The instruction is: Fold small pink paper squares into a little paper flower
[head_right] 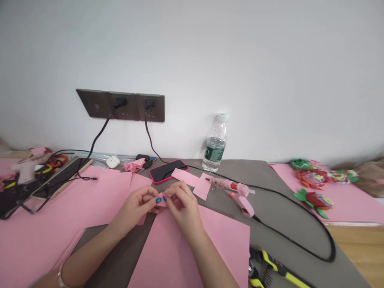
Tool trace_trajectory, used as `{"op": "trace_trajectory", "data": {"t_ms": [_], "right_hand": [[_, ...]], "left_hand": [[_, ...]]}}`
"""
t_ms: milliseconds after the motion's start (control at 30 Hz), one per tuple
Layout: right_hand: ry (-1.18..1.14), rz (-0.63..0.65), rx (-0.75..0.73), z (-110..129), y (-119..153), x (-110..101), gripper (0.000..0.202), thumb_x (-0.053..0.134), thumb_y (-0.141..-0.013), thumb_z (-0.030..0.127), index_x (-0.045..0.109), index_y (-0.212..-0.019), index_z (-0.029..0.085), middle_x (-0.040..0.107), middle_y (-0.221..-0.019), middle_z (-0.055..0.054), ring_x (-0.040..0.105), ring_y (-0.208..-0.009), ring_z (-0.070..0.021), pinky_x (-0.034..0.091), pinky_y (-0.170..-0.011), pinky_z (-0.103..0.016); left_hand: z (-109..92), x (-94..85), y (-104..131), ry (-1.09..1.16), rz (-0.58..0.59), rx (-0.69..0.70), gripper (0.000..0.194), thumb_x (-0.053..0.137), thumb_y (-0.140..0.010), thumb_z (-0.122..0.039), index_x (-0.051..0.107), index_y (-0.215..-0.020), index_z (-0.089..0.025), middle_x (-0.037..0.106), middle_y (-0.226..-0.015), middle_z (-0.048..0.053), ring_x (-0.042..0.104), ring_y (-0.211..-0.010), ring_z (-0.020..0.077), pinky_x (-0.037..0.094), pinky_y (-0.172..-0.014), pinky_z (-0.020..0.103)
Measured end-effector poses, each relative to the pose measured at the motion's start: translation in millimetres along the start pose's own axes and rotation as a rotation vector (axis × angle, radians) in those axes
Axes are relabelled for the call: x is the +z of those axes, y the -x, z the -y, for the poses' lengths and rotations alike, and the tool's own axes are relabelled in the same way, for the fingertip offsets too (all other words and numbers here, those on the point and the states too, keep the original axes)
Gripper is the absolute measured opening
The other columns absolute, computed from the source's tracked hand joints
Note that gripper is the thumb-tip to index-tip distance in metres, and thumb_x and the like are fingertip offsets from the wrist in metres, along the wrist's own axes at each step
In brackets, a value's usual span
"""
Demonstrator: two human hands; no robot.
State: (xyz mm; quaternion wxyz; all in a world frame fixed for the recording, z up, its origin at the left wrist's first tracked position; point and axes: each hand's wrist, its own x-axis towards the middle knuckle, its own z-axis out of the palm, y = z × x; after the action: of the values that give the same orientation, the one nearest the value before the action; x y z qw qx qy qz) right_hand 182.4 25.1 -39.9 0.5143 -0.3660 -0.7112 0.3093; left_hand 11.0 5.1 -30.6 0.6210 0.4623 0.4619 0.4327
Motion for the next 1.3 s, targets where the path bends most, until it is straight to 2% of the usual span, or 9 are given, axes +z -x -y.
{"op": "trace_trajectory", "data": {"t_ms": [67, 200, 333, 467, 600, 833, 967, 1133, 1300], "right_hand": [[0.000, -0.008, 0.008, -0.5, 0.2, 0.1, 0.019, 0.058, -0.087, 0.011, 0.067, -0.098, 0.023, 0.060, -0.085, -0.003, 0.056, -0.069, -0.0163, 0.046, -0.062, -0.028], [0.015, 0.014, 0.009, -2.4, 1.5, 0.8, 0.019, 0.057, -0.088, 0.012, 0.069, -0.096, 0.024, 0.060, -0.085, -0.004, 0.057, -0.070, -0.0166, 0.046, -0.062, -0.029], [0.013, 0.016, 0.007, -3.5, 2.1, 0.9, 0.024, 0.057, -0.089, 0.013, 0.068, -0.108, 0.025, 0.061, -0.086, -0.004, 0.058, -0.070, -0.0168, 0.048, -0.062, -0.030], [0.023, 0.024, 0.005, -1.4, 1.0, 0.0, 0.017, 0.057, -0.090, 0.013, 0.070, -0.095, 0.023, 0.061, -0.085, -0.005, 0.057, -0.071, -0.0175, 0.046, -0.060, -0.029], [-0.014, 0.034, 0.005, 1.0, -0.4, 0.2, 0.013, 0.059, -0.088, 0.012, 0.065, -0.084, 0.022, 0.061, -0.084, -0.004, 0.057, -0.074, -0.0178, 0.046, -0.062, -0.029], [-0.011, 0.030, 0.051, 1.0, 0.8, 1.5, 0.009, 0.062, -0.089, 0.014, 0.064, -0.085, 0.022, 0.064, -0.079, -0.002, 0.058, -0.069, -0.0164, 0.045, -0.061, -0.027], [0.039, 0.042, -0.035, -0.2, 1.2, -0.2, 0.015, 0.058, -0.091, 0.013, 0.066, -0.082, 0.022, 0.063, -0.079, -0.004, 0.060, -0.072, -0.0176, 0.048, -0.062, -0.028], [0.159, 0.070, -0.153, -3.0, 1.5, -3.6, 0.022, 0.052, -0.094, 0.013, 0.071, -0.089, 0.025, 0.063, -0.085, -0.006, 0.062, -0.075, -0.0178, 0.051, -0.065, -0.029], [0.138, 0.104, -0.135, -0.7, 0.9, -6.6, 0.020, 0.055, -0.093, 0.015, 0.073, -0.090, 0.025, 0.062, -0.085, -0.006, 0.061, -0.075, -0.0182, 0.050, -0.065, -0.030]], "left_hand": [[0.0, 0.0, -0.3, 0.004, -0.013, -0.001, 0.031, 0.075, -0.080, -0.045, 0.066, -0.090, -0.017, 0.075, -0.076, 0.004, 0.074, -0.075, 0.0208, 0.058, -0.072, 0.031], [-2.1, 0.8, -0.3, -0.010, -0.013, 0.013, 0.036, 0.074, -0.080, -0.047, 0.073, -0.096, -0.015, 0.079, -0.084, 0.008, 0.075, -0.084, 0.0234, 0.060, -0.076, 0.031], [-1.7, 1.0, 0.3, -0.065, -0.026, 0.019, 0.034, 0.072, -0.082, -0.044, 0.077, -0.100, -0.016, 0.080, -0.086, 0.008, 0.075, -0.084, 0.0241, 0.060, -0.073, 0.031], [0.3, 1.3, 0.8, -0.081, -0.037, 0.035, 0.033, 0.071, -0.083, -0.044, 0.078, -0.101, -0.017, 0.080, -0.086, 0.009, 0.074, -0.078, 0.0234, 0.060, -0.067, 0.030], [0.8, 2.1, 0.9, -0.059, -0.040, 0.050, 0.030, 0.072, -0.082, -0.041, 0.080, -0.098, -0.017, 0.080, -0.085, 0.008, 0.075, -0.078, 0.0230, 0.061, -0.071, 0.031], [-1.8, 1.8, 0.8, -0.088, -0.071, 0.060, 0.026, 0.073, -0.081, -0.037, 0.080, -0.095, -0.017, 0.081, -0.087, 0.009, 0.075, -0.082, 0.0243, 0.061, -0.073, 0.031], [-2.3, 1.3, -0.2, -0.077, -0.066, 0.062, 0.027, 0.074, -0.080, -0.039, 0.081, -0.091, -0.016, 0.080, -0.086, 0.009, 0.075, -0.080, 0.0232, 0.061, -0.073, 0.031], [-3.8, -1.1, -0.5, -0.066, -0.063, 0.060, 0.032, 0.075, -0.079, -0.044, 0.081, -0.093, -0.016, 0.080, -0.083, 0.009, 0.074, -0.081, 0.0235, 0.061, -0.072, 0.031], [-4.3, -2.8, -0.2, -0.060, -0.059, 0.062, 0.032, 0.073, -0.081, -0.044, 0.081, -0.095, -0.017, 0.080, -0.083, 0.008, 0.073, -0.081, 0.0219, 0.061, -0.072, 0.029]]}}
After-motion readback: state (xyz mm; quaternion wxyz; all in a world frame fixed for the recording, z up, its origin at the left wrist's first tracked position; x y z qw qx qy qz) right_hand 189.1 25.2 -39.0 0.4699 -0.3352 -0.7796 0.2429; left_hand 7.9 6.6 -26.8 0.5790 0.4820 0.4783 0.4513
